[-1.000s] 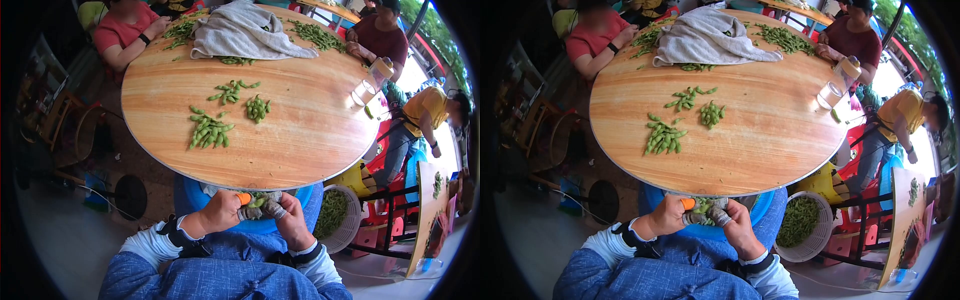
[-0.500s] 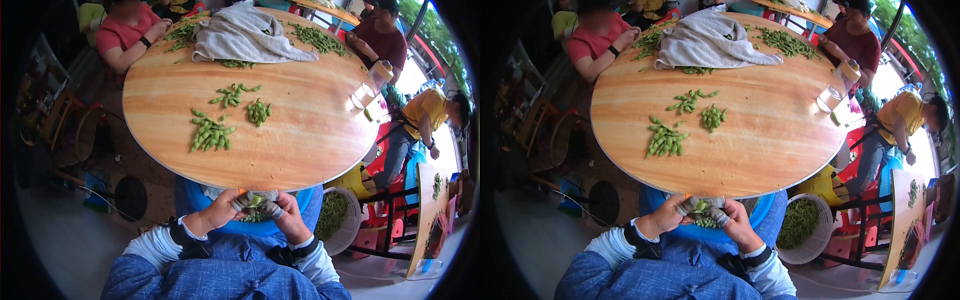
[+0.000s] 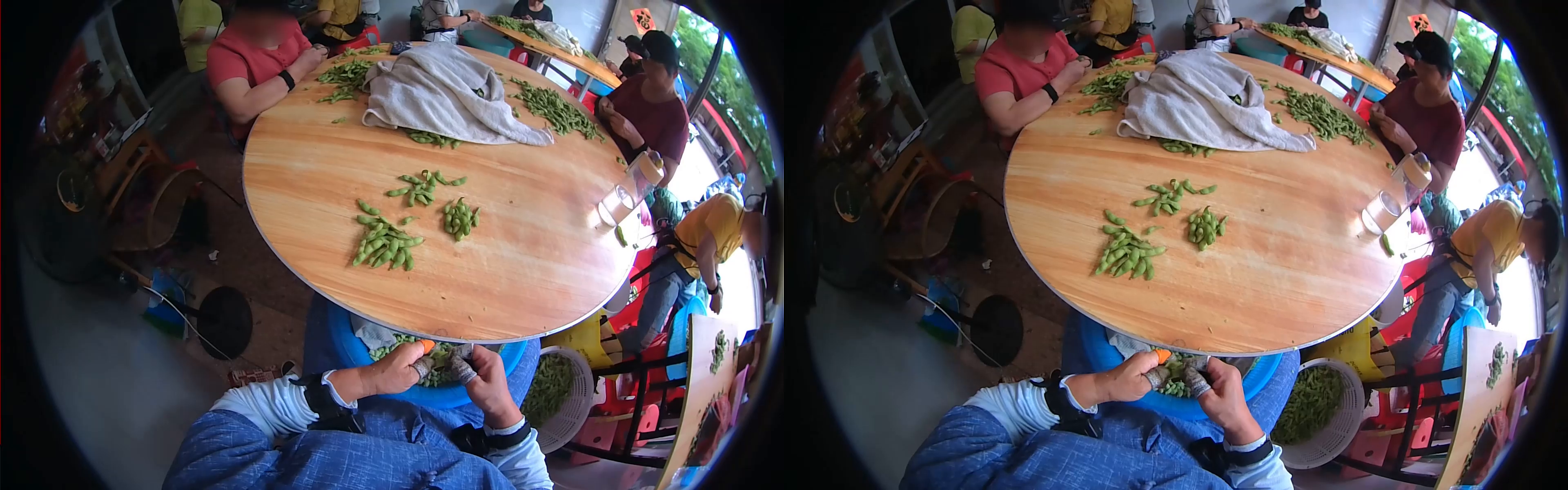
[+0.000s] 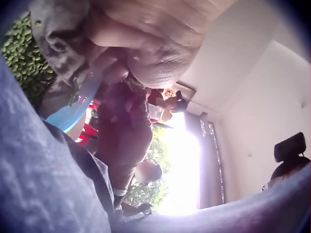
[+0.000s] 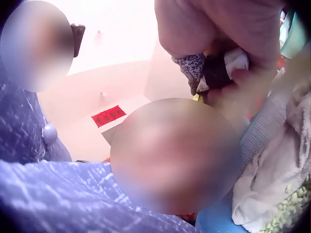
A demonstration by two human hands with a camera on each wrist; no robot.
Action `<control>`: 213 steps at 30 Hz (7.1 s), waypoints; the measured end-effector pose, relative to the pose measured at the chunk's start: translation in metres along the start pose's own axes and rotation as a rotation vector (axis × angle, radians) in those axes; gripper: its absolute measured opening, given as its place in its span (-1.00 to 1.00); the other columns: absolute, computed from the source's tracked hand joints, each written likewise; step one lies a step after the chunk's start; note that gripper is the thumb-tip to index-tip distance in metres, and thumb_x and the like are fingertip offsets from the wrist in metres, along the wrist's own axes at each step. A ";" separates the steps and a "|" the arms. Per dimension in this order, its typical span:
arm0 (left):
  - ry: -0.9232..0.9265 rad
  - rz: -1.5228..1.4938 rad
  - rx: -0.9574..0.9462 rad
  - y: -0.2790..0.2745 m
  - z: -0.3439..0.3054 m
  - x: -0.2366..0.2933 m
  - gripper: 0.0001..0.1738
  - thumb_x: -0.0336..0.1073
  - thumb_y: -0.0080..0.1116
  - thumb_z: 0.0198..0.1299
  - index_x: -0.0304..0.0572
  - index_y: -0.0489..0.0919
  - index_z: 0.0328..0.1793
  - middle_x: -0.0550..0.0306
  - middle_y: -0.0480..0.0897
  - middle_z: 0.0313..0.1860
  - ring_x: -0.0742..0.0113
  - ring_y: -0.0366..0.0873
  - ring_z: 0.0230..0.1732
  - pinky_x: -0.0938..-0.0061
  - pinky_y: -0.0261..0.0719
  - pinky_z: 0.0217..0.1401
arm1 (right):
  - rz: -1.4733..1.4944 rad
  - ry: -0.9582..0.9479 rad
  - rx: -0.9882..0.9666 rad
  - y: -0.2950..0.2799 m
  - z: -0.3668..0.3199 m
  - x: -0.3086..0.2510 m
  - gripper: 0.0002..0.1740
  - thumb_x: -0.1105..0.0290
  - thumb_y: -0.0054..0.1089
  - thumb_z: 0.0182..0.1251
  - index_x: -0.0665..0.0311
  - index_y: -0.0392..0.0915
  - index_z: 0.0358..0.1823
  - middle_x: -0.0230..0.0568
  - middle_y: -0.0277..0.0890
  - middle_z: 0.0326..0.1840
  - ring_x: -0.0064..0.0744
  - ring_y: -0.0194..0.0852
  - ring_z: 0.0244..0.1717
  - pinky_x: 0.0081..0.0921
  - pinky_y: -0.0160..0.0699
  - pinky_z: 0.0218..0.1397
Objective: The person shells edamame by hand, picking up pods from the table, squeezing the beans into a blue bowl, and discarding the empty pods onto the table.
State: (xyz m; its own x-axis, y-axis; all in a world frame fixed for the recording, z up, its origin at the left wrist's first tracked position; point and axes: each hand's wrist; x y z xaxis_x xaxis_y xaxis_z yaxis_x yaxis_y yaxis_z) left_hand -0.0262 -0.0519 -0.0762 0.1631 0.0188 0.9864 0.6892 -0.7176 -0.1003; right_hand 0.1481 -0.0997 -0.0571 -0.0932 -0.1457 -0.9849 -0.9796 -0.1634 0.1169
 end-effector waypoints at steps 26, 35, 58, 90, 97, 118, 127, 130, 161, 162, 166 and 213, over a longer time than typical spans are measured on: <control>0.057 1.115 0.177 -0.215 0.086 0.061 -0.83 -0.42 0.02 -0.06 -0.28 0.50 -0.29 -0.20 0.52 -0.39 -0.11 0.46 -0.31 0.28 0.40 -0.27 | -0.516 0.059 0.565 -0.078 -0.055 0.015 -0.78 0.59 0.04 0.09 0.47 0.46 -0.19 -0.27 0.48 -0.43 -0.61 0.37 -0.43 -0.64 0.38 -0.32; 0.342 0.313 0.590 -0.174 0.060 0.073 -0.83 -0.51 -0.02 0.07 -0.31 0.50 -0.19 0.19 0.56 -0.36 0.45 0.49 -0.33 0.55 0.44 -0.22 | -0.255 -0.130 0.266 -0.022 -0.020 -0.032 -0.65 0.54 0.06 0.16 0.44 0.36 0.01 -0.22 0.48 -0.32 -0.55 0.39 -0.27 -0.61 0.39 -0.19; -0.182 -0.329 -0.298 -0.035 0.023 0.063 -0.71 -0.15 -0.12 0.25 -0.23 0.49 -0.23 0.37 0.42 -0.55 0.66 0.29 -0.54 0.75 0.20 -0.51 | -0.939 -0.482 0.165 -0.007 0.008 -0.071 -0.64 0.62 0.10 -0.14 0.37 0.46 -0.18 -0.16 0.44 -0.41 -0.16 0.41 -0.36 -0.38 0.43 -0.34; 0.262 0.848 0.130 -0.006 -0.001 0.068 -0.78 -0.38 0.06 -0.01 -0.36 0.44 -0.24 -0.12 0.53 -0.38 -0.04 0.48 -0.24 0.38 0.46 -0.29 | 0.277 -0.029 0.160 0.006 -0.008 -0.032 -0.80 0.50 -0.02 0.22 0.43 0.44 -0.15 -0.31 0.49 -0.20 -0.59 0.40 -0.20 -0.63 0.37 -0.09; 0.295 0.031 0.171 0.001 0.010 0.041 -0.79 -0.33 -0.02 0.11 -0.32 0.46 -0.20 0.04 0.55 -0.39 0.23 0.48 -0.43 0.46 0.41 -0.42 | 0.436 -0.184 0.065 0.007 0.000 -0.014 -0.77 0.45 0.02 0.22 0.42 0.42 -0.13 -0.31 0.48 -0.17 -0.58 0.39 -0.16 -0.62 0.34 -0.05; 0.476 0.459 0.154 -0.011 0.012 0.039 -0.65 -0.45 0.12 -0.19 -0.33 0.45 -0.16 -0.09 0.51 -0.38 -0.04 0.49 -0.33 0.33 0.46 -0.27 | 0.428 -0.001 0.033 0.009 -0.003 -0.030 -0.71 0.41 0.09 0.17 0.43 0.39 -0.12 -0.34 0.47 -0.20 -0.60 0.38 -0.20 -0.65 0.34 -0.08; 0.465 0.354 0.337 -0.002 0.003 0.046 -0.77 -0.32 0.09 0.01 -0.28 0.44 -0.22 -0.04 0.50 -0.44 0.03 0.50 -0.40 0.39 0.44 -0.37 | 0.373 -0.170 0.041 0.018 0.003 -0.026 -0.74 0.45 0.08 0.18 0.42 0.40 -0.11 -0.29 0.47 -0.15 -0.57 0.38 -0.14 -0.62 0.33 -0.03; 0.425 0.202 0.356 -0.001 0.003 0.047 -0.79 -0.28 0.06 0.08 -0.28 0.44 -0.26 -0.02 0.50 -0.45 0.06 0.50 -0.43 0.42 0.42 -0.39 | 0.229 -0.261 0.054 0.016 0.005 -0.025 -0.76 0.49 0.06 0.18 0.43 0.41 -0.12 -0.28 0.47 -0.16 -0.57 0.38 -0.15 -0.63 0.34 -0.05; -0.164 -0.614 0.070 -0.015 0.003 0.028 -0.77 -0.30 -0.23 0.25 -0.15 0.41 -0.05 0.32 0.40 -0.63 0.64 0.25 -0.70 0.73 0.16 -0.69 | -0.749 -0.592 -0.033 0.009 0.014 -0.038 -0.77 0.61 0.11 -0.08 0.35 0.45 -0.30 -0.17 0.46 -0.33 -0.25 0.46 -0.38 -0.49 0.44 -0.30; -0.172 -0.596 0.085 -0.014 0.002 0.032 -0.76 -0.30 -0.22 0.25 -0.16 0.41 -0.05 0.30 0.42 -0.62 0.63 0.26 -0.70 0.73 0.18 -0.68 | -0.489 -0.427 -0.029 0.010 0.011 -0.034 -0.79 0.59 0.11 -0.02 0.37 0.44 -0.28 -0.20 0.47 -0.32 -0.33 0.45 -0.34 -0.51 0.43 -0.27; -0.164 -0.489 0.039 -0.017 0.001 0.039 -0.76 -0.29 -0.20 0.24 -0.18 0.41 -0.04 0.23 0.49 -0.56 0.60 0.33 -0.66 0.72 0.25 -0.66 | 0.088 -0.089 -0.051 0.011 0.008 -0.029 -0.83 0.49 0.04 0.20 0.41 0.42 -0.20 -0.30 0.49 -0.30 -0.60 0.38 -0.23 -0.63 0.37 -0.16; 0.340 0.477 0.246 -0.067 -0.007 0.063 -0.77 -0.50 0.08 0.01 -0.30 0.52 -0.15 -0.02 0.56 -0.20 0.29 0.53 -0.19 0.49 0.48 -0.13 | 0.751 -0.142 0.979 -0.131 -0.067 0.035 -0.85 0.43 -0.06 0.20 0.28 0.45 -0.25 -0.37 0.46 -0.46 -0.67 0.34 -0.58 -0.79 0.12 -0.73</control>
State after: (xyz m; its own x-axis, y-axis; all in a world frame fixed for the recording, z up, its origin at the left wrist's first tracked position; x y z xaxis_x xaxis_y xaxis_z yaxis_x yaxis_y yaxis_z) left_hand -0.0669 -0.0074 -0.0063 0.2868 -0.5146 0.8081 0.7446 -0.4110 -0.5260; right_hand 0.2850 -0.1487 -0.0982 -0.6469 0.2286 -0.7275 -0.3906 0.7201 0.5735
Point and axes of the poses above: each hand's wrist, its own z-axis towards the middle knuckle, its own y-axis out of the palm, x = y × z
